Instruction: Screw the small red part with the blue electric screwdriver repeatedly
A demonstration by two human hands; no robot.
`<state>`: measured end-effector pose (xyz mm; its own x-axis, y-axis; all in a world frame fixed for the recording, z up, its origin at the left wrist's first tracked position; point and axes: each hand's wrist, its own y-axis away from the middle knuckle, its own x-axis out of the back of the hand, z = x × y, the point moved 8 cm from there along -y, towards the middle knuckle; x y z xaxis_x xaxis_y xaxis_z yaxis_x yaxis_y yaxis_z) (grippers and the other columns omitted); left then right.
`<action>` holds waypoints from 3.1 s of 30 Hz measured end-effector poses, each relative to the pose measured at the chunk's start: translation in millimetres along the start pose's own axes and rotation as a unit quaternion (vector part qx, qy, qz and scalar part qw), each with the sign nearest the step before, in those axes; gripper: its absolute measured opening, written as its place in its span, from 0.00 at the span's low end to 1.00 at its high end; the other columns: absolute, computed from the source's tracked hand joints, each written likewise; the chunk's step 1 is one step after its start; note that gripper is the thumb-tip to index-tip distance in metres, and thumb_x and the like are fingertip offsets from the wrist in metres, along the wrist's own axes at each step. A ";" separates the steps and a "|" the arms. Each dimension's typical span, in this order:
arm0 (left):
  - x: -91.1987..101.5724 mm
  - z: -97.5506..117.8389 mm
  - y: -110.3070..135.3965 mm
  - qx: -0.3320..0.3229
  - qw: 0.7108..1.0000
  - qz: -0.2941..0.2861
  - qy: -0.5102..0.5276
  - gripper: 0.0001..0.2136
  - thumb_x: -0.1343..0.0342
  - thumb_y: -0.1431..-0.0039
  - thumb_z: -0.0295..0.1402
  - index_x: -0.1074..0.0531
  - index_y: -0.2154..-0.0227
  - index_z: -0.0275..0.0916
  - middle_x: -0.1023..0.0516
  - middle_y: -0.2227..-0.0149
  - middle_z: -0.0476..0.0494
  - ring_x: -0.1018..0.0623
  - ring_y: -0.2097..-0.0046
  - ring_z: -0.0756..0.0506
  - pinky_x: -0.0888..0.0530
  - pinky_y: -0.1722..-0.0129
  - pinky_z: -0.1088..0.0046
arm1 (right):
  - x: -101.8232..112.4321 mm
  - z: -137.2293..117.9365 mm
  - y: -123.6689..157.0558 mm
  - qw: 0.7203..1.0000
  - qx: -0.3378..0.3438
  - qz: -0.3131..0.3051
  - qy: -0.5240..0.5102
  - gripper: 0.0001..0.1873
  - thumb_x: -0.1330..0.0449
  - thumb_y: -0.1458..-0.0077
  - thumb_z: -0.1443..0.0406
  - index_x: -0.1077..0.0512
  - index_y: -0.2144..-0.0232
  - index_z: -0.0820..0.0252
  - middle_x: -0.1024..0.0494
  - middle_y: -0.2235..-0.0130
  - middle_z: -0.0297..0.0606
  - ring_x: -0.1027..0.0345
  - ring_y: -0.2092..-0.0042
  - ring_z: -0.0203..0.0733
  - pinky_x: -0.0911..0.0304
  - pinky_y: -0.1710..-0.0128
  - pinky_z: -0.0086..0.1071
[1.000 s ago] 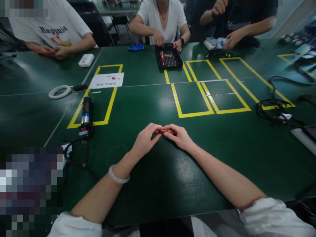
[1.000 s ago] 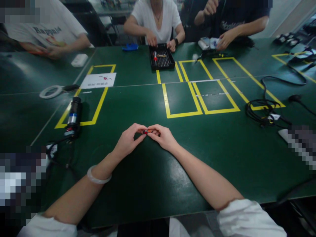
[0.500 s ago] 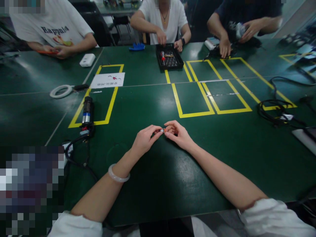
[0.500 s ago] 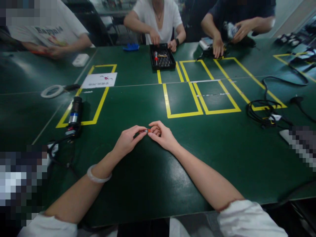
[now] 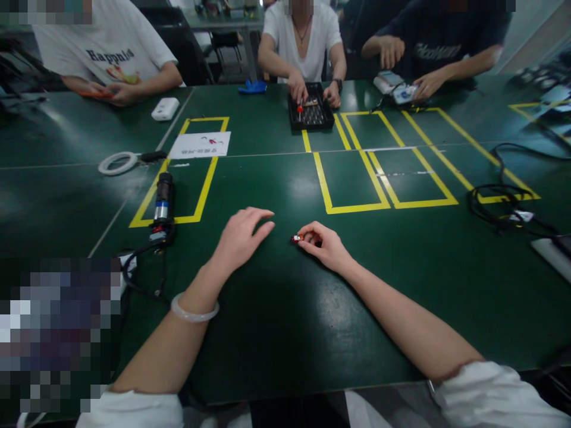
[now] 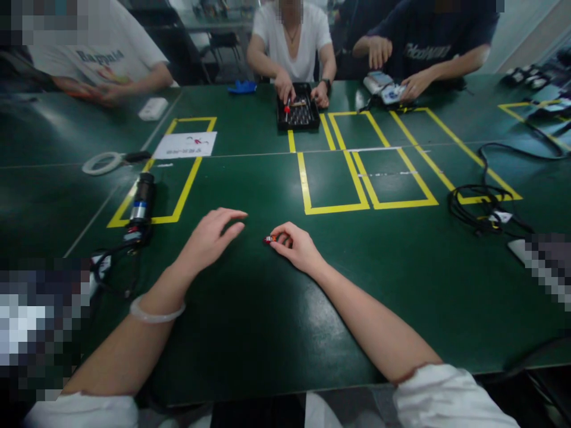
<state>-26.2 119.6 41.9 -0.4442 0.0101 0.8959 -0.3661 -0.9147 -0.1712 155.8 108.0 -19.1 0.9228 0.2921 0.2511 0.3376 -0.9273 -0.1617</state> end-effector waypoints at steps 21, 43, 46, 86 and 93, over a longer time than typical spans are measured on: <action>76.0 -201.1 72.2 0.309 0.922 -0.080 -0.219 0.36 0.45 0.50 0.48 0.37 0.42 0.29 0.28 0.51 0.31 0.28 0.47 0.29 0.30 0.53 0.59 | -2.9 -0.7 0.6 1.000 0.003 -0.011 0.028 0.10 0.39 0.45 0.67 0.28 0.59 0.61 0.29 0.70 0.32 0.38 0.73 0.31 0.39 0.72 0.27; -44.5 29.9 5.3 0.093 0.993 -0.037 -0.057 0.37 0.39 0.49 0.41 0.44 0.37 0.38 0.33 0.48 0.37 0.31 0.48 0.37 0.29 0.49 0.62 | 12.9 -3.5 1.1 0.988 0.073 0.086 0.100 0.07 0.40 0.45 0.69 0.29 0.62 0.58 0.27 0.64 0.37 0.32 0.65 0.37 0.35 0.67 0.31; -45.5 33.2 5.0 0.090 0.994 -0.039 -0.052 0.37 0.39 0.48 0.41 0.44 0.36 0.37 0.33 0.48 0.36 0.31 0.48 0.37 0.29 0.50 0.62 | 12.0 -3.5 0.6 0.987 0.076 0.083 0.115 0.07 0.40 0.45 0.70 0.29 0.62 0.58 0.27 0.64 0.36 0.32 0.65 0.37 0.35 0.67 0.31; -35.5 32.4 11.3 0.091 0.970 -0.004 -0.224 0.31 0.51 0.38 0.47 0.44 0.35 0.38 0.31 0.52 0.34 0.29 0.54 0.37 0.32 0.58 0.63 | 12.4 3.3 1.6 0.997 0.015 0.075 0.002 0.13 0.47 0.43 0.69 0.29 0.55 0.60 0.22 0.62 0.37 0.31 0.71 0.32 0.35 0.68 0.29; -7.7 -20.7 38.9 0.145 0.959 -0.025 -0.244 0.32 0.56 0.37 0.49 0.46 0.34 0.38 0.34 0.48 0.30 0.29 0.53 0.34 0.30 0.58 0.60 | 11.1 3.8 2.0 0.998 0.015 0.066 -0.001 0.13 0.48 0.42 0.70 0.29 0.56 0.59 0.22 0.62 0.37 0.31 0.71 0.32 0.35 0.68 0.29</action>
<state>-54.0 92.3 19.8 0.0291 -0.0684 0.9972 -0.1018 -0.9927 -0.0651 167.4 110.3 -20.2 0.9596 0.1689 0.2250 0.2191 -0.9503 -0.2211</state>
